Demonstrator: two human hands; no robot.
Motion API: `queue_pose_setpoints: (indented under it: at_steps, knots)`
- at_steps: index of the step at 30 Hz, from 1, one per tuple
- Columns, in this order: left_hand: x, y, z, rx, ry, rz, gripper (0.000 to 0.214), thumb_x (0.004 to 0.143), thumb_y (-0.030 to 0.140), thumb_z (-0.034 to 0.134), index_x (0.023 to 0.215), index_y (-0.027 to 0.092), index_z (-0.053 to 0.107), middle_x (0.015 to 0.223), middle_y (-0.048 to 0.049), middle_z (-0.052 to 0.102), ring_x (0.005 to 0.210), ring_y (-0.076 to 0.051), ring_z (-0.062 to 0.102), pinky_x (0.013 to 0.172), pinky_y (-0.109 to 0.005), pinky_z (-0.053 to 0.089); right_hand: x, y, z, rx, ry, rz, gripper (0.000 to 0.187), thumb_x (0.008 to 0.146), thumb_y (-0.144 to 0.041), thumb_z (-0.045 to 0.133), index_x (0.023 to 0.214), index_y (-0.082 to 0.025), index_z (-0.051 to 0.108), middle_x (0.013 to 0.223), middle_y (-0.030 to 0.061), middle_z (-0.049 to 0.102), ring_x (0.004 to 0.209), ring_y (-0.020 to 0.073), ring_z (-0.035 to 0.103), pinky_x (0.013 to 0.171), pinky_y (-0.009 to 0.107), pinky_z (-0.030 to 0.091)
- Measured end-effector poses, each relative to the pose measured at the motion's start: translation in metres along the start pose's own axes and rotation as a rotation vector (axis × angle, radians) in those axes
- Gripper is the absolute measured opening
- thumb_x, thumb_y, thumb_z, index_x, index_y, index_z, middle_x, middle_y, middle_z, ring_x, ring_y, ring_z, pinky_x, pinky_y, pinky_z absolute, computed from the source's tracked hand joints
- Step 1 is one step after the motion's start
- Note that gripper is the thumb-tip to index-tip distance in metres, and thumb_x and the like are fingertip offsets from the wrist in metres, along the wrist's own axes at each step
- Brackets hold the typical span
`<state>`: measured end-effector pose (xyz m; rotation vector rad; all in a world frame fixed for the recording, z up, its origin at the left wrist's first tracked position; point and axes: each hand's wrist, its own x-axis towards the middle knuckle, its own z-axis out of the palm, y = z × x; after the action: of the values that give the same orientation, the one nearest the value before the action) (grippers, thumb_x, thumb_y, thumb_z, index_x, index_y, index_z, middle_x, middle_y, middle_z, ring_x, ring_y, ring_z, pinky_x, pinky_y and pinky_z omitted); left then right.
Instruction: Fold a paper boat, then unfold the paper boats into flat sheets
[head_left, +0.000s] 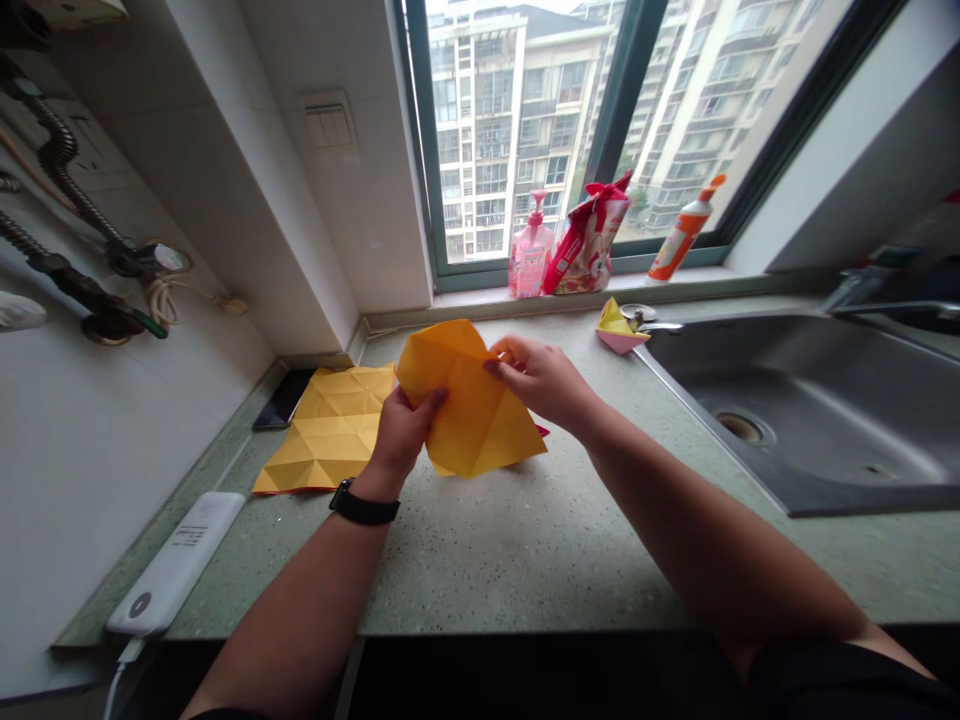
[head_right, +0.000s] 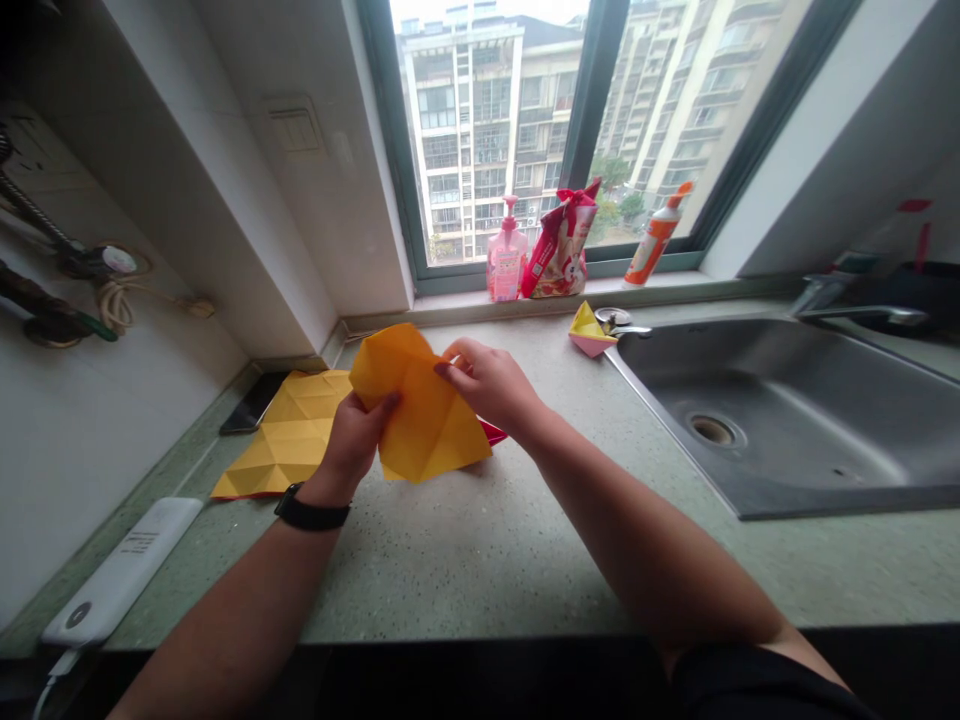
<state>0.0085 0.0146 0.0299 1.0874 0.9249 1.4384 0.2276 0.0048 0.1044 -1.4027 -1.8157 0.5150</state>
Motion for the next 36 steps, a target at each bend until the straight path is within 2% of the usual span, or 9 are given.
queue_pose_setpoints:
  at_steps: [4, 10, 13, 16, 21, 24, 27, 29, 36]
  knots:
    - [-0.009, 0.003, 0.005, 0.018, -0.078, -0.007, 0.052, 0.067, 0.046, 0.1, 0.104, 0.016, 0.079, 0.111, -0.0105, 0.082, 0.097, -0.027, 0.077, 0.089, -0.039, 0.064, 0.002, 0.002, 0.002, 0.069, 0.061, -0.023, 0.038, 0.096, -0.054, 0.058, 0.083, -0.021, 0.07, 0.075, 0.003, 0.071, 0.072, 0.0205, 0.064, 0.064, 0.03, 0.043]
    - [-0.01, 0.004, 0.004, -0.028, -0.11, -0.012, 0.05, 0.068, 0.047, 0.099, 0.103, 0.018, 0.08, 0.109, -0.008, 0.083, 0.1, -0.027, 0.076, 0.093, -0.041, 0.063, 0.006, 0.006, 0.02, 0.765, -0.129, 0.112, 0.064, 0.079, -0.084, 0.067, 0.093, -0.022, 0.073, 0.09, 0.0083, 0.078, 0.085, 0.0275, 0.074, 0.075, 0.037, 0.059]
    - [-0.009, 0.004, 0.004, -0.042, -0.113, 0.003, 0.052, 0.068, 0.05, 0.099, 0.104, 0.018, 0.08, 0.111, -0.009, 0.083, 0.103, -0.028, 0.076, 0.094, -0.041, 0.062, 0.008, 0.011, 0.023, 0.857, -0.152, 0.134, 0.065, 0.077, -0.085, 0.071, 0.094, -0.022, 0.073, 0.089, 0.0084, 0.078, 0.084, 0.0274, 0.075, 0.079, 0.039, 0.062]
    - [-0.008, 0.003, 0.004, -0.037, -0.081, 0.025, 0.053, 0.072, 0.056, 0.095, 0.104, 0.017, 0.079, 0.111, -0.0094, 0.082, 0.101, -0.026, 0.076, 0.092, -0.038, 0.062, 0.012, 0.019, 0.017, 0.662, -0.057, 0.072, 0.061, 0.086, -0.081, 0.064, 0.097, -0.022, 0.072, 0.088, 0.0077, 0.076, 0.088, 0.0277, 0.075, 0.08, 0.041, 0.062]
    - [-0.005, 0.003, 0.003, 0.024, 0.012, 0.096, 0.052, 0.076, 0.062, 0.091, 0.098, 0.016, 0.079, 0.102, -0.0078, 0.082, 0.096, -0.023, 0.076, 0.089, -0.035, 0.061, 0.006, 0.013, 0.005, 0.012, 0.484, -0.327, 0.026, 0.096, -0.047, 0.068, 0.108, -0.024, 0.069, 0.101, 0.009, 0.073, 0.101, 0.0293, 0.069, 0.095, 0.049, 0.058]
    - [-0.006, 0.003, 0.002, 0.012, -0.051, 0.104, 0.05, 0.082, 0.063, 0.086, 0.104, 0.018, 0.081, 0.101, -0.0077, 0.082, 0.092, -0.023, 0.077, 0.084, -0.034, 0.062, -0.012, -0.005, 0.014, -0.121, 0.327, -0.51, 0.025, 0.101, -0.042, 0.063, 0.119, -0.025, 0.068, 0.107, 0.0108, 0.074, 0.102, 0.0297, 0.069, 0.096, 0.05, 0.058]
    - [-0.009, 0.003, 0.001, -0.054, -0.147, 0.108, 0.052, 0.089, 0.068, 0.077, 0.11, 0.02, 0.082, 0.099, -0.0084, 0.083, 0.089, -0.024, 0.078, 0.079, -0.035, 0.063, -0.027, -0.018, 0.031, -0.203, 0.133, -0.475, 0.061, 0.093, -0.053, 0.073, 0.144, -0.022, 0.057, 0.132, 0.018, 0.07, 0.118, 0.0373, 0.067, 0.1, 0.055, 0.057]
    - [-0.012, 0.003, 0.0, -0.082, -0.175, 0.124, 0.058, 0.091, 0.071, 0.072, 0.115, 0.02, 0.083, 0.102, -0.01, 0.083, 0.091, -0.026, 0.079, 0.081, -0.037, 0.064, -0.031, -0.02, 0.039, -0.181, 0.105, -0.401, 0.066, 0.094, -0.049, 0.071, 0.15, -0.021, 0.053, 0.137, 0.0191, 0.07, 0.12, 0.0373, 0.068, 0.099, 0.054, 0.058]
    - [-0.014, 0.006, -0.003, -0.015, -0.139, 0.209, 0.048, 0.092, 0.06, 0.078, 0.119, 0.021, 0.084, 0.123, -0.0133, 0.081, 0.113, -0.029, 0.077, 0.091, -0.037, 0.061, -0.018, -0.015, 0.017, -0.19, 0.229, -0.192, 0.025, 0.1, -0.031, 0.052, 0.108, -0.022, 0.073, 0.086, 0.0077, 0.078, 0.074, 0.0255, 0.07, 0.068, 0.034, 0.049]
